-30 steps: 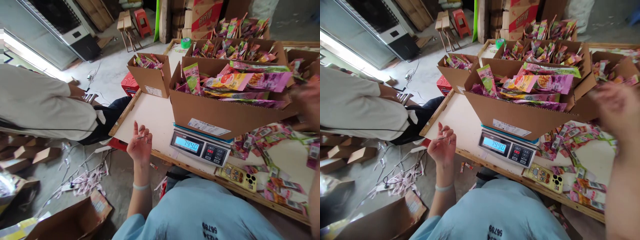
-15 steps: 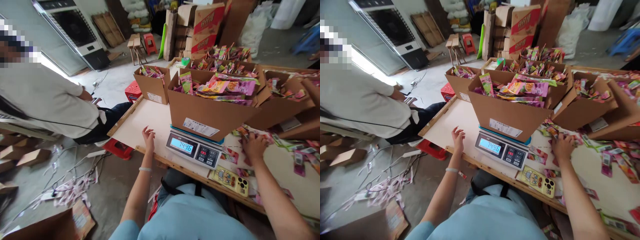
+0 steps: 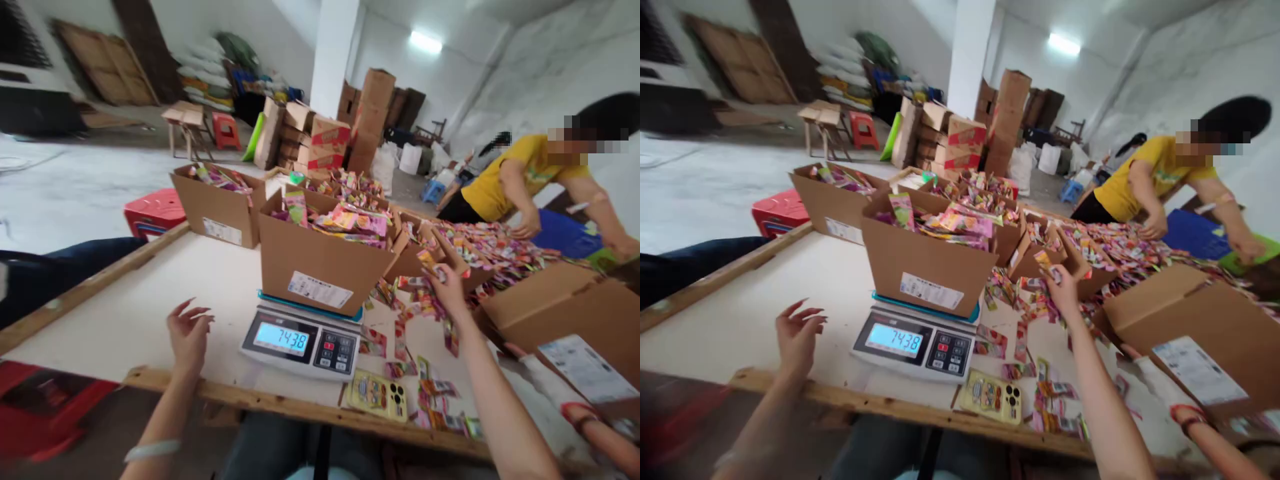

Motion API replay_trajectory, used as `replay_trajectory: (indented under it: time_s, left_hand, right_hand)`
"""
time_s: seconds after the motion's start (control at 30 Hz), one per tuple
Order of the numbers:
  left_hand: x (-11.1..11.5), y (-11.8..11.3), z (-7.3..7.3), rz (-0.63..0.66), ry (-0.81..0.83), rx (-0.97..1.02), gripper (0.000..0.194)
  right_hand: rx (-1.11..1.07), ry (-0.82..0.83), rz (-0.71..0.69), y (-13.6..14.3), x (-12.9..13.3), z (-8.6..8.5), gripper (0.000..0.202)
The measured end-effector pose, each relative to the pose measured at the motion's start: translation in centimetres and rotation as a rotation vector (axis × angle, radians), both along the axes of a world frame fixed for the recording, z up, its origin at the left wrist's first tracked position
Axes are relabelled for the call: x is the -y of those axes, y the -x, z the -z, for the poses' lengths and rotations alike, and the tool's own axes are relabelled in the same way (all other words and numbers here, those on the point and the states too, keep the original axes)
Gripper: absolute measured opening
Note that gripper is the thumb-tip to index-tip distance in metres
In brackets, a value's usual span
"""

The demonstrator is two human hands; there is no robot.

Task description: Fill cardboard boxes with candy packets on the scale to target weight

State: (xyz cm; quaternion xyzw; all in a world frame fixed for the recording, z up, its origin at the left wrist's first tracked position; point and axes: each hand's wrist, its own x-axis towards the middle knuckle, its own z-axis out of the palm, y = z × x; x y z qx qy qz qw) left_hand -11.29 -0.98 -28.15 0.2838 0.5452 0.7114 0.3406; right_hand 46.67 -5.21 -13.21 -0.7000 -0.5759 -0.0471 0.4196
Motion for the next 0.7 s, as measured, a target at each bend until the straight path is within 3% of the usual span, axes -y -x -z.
replay_trajectory:
  time_s: [0.1, 0.17, 0.23, 0.27, 0.33, 0.47, 0.57, 0.63, 0.7]
  left_hand:
    - [0.6, -0.2, -0.7, 0.023, 0.008, 0.006, 0.066]
    - [0.8, -0.2, -0.9, 0.027, 0.009, 0.007, 0.067]
    - [1.1, -0.2, -0.9, 0.025, 0.009, 0.007, 0.069]
    - [1.2, -0.2, -0.9, 0.020, 0.008, 0.010, 0.070]
    - [1.5, -0.1, -0.6, 0.005, 0.009, 0.021, 0.069]
    - [1.9, 0.0, 0.2, -0.003, -0.004, 0.023, 0.064]
    - [1.8, -0.1, 0.6, 0.003, -0.036, -0.006, 0.061]
    - [1.8, -0.3, 0.6, -0.008, -0.046, -0.021, 0.061]
    - [1.9, -0.5, 0.4, -0.005, -0.042, -0.039, 0.059]
  right_hand:
    - [-0.011, -0.221, -0.067, 2.0, -2.4, -9.3, 0.052]
    - [0.008, -0.385, -0.162, 5.3, -4.6, -15.2, 0.051]
    - [0.046, -0.482, -0.306, 9.8, -7.1, -19.3, 0.047]
    - [0.072, -0.465, -0.389, 12.4, -8.4, -20.3, 0.045]
    - [0.192, -0.249, -0.571, 17.2, -10.7, -20.2, 0.043]
    - [0.530, 0.344, -0.824, 23.2, -12.9, -14.9, 0.027]
    - [0.627, 0.516, -0.889, 24.7, -13.1, -11.9, 0.024]
    - [0.660, 0.570, -0.891, 25.2, -13.2, -11.5, 0.034]
    - [0.670, 0.577, -0.869, 25.7, -13.2, -12.1, 0.042]
